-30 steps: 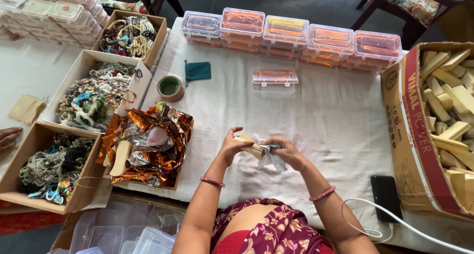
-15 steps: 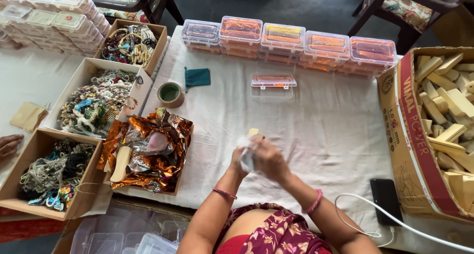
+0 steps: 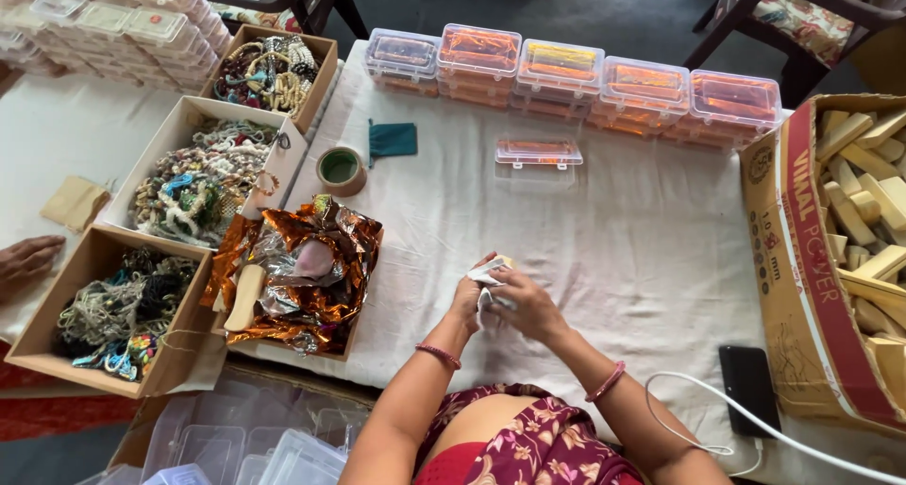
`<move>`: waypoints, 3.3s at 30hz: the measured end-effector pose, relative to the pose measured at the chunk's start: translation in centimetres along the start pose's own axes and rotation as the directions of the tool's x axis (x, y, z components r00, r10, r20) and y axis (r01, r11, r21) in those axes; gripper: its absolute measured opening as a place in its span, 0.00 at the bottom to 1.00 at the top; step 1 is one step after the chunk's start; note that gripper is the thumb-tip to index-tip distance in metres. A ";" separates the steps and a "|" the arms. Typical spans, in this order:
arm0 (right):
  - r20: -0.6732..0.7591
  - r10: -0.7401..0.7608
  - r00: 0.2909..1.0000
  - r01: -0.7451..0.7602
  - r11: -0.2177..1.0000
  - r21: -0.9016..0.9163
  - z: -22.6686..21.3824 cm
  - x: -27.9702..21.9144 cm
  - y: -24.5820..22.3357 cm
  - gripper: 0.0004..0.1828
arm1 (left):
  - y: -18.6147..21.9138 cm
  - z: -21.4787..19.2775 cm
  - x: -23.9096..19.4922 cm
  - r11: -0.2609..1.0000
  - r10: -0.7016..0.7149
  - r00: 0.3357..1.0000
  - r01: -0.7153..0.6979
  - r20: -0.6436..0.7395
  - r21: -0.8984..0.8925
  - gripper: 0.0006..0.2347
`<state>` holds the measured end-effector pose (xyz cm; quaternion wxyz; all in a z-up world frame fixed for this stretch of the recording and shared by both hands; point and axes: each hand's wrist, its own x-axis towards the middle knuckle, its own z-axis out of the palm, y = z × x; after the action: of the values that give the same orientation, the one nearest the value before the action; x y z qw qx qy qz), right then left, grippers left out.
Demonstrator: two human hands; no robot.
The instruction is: The person wipes small rectangular wooden blocks with a white cloth and then wraps them in shiny orange foil. The wrapped items are placed into a clear plastic container. The person repeats this process with additional wooden blocks.
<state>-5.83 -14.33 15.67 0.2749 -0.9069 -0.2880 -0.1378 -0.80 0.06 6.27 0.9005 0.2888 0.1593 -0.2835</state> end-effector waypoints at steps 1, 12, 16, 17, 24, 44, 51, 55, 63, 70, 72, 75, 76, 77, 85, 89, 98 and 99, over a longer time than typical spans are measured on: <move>0.002 0.002 1.000 -0.002 1.000 0.001 0.2 -0.1 0.7 0.13 | 0.0 -0.1 -0.1 1.000 -0.002 1.000 0.002 -0.002 -0.001 0.20; -0.003 0.020 1.000 -0.020 1.000 0.013 2.6 -1.4 -0.1 0.11 | 1.2 0.1 -1.3 0.985 -0.172 0.984 0.171 -0.045 -0.024 0.23; 0.079 0.287 0.955 -0.296 0.942 0.160 1.9 0.8 0.1 0.08 | 0.3 -0.6 -1.3 0.997 -0.011 0.999 0.006 0.051 0.079 0.18; -0.033 0.269 0.962 -0.253 0.935 0.247 1.7 1.6 -0.9 0.13 | 0.9 0.8 -2.0 0.983 -0.037 0.998 0.046 -0.054 0.175 0.18; 0.173 -0.752 0.636 0.127 0.323 0.938 -7.2 6.1 -20.2 0.30 | 0.7 0.5 -1.2 0.988 -0.077 0.993 0.089 -0.095 0.128 0.20; 0.101 0.017 0.995 -0.034 0.983 0.178 2.6 1.4 -7.0 0.22 | 0.0 -1.1 -1.1 0.994 -0.003 1.000 0.002 0.009 0.111 0.14; 0.009 0.124 0.992 -0.124 0.992 0.009 3.0 -1.8 -1.3 0.35 | -1.5 -3.1 1.1 0.999 0.006 0.996 -0.003 -0.090 0.035 0.13; -0.041 0.203 0.978 -0.202 0.979 0.035 5.1 -2.1 -1.3 0.30 | 0.0 -0.9 -0.5 0.993 -0.057 0.984 0.073 -0.171 0.092 0.19; -0.073 0.632 0.772 -0.476 0.650 0.592 1.4 1.5 -0.5 0.26 | -1.7 -4.1 2.6 0.991 -0.023 0.992 0.038 -0.122 0.128 0.34; 0.080 0.469 0.880 -0.447 0.757 0.477 4.9 -0.5 3.4 0.16 | -0.9 -1.8 0.4 0.988 0.006 1.000 -0.004 -0.016 0.154 0.36; -0.126 0.363 0.923 -0.326 0.914 0.240 5.8 -0.5 5.4 0.18 | -1.3 -2.4 0.6 0.930 0.089 0.990 -0.042 -0.113 0.364 0.39; 0.015 0.047 0.999 -0.047 0.998 -0.030 5.2 -1.1 0.8 0.13 | 1.1 0.9 -1.9 0.959 -0.131 0.913 0.215 -0.385 0.184 0.40; 0.015 0.052 0.999 -0.051 0.998 -0.030 3.7 -0.5 0.0 0.13 | 1.0 0.6 -1.8 0.958 -0.135 0.912 0.220 -0.386 0.184 0.40; -0.030 0.008 1.000 -0.009 1.000 -0.022 2.2 0.3 -0.8 0.12 | 0.9 0.3 -1.7 0.959 -0.139 0.940 0.206 -0.310 0.193 0.41; 0.099 0.146 0.984 -0.150 0.988 0.034 5.3 -3.7 0.8 0.17 | 0.7 -0.4 -1.0 0.952 -0.105 0.969 0.163 -0.223 0.259 0.43; -0.017 0.039 0.999 -0.040 0.999 -0.007 4.1 -3.6 1.2 0.23 | 0.5 -0.2 -0.8 0.970 -0.067 0.991 0.093 -0.119 0.227 0.39; -0.152 -0.111 0.982 0.129 0.986 0.110 5.5 -4.7 1.0 0.23 | 0.0 -2.7 0.5 0.972 -0.115 0.992 0.124 -0.054 0.201 0.19; -0.211 0.056 0.976 -0.028 0.990 0.135 5.0 -4.1 1.4 0.24 | 0.2 -2.7 0.4 0.974 -0.145 0.988 0.152 -0.053 0.170 0.17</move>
<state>-7.85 -14.25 9.36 0.3661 -0.8727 -0.2458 -0.2097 -0.71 1.72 4.09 0.8448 0.3591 0.1734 -0.3568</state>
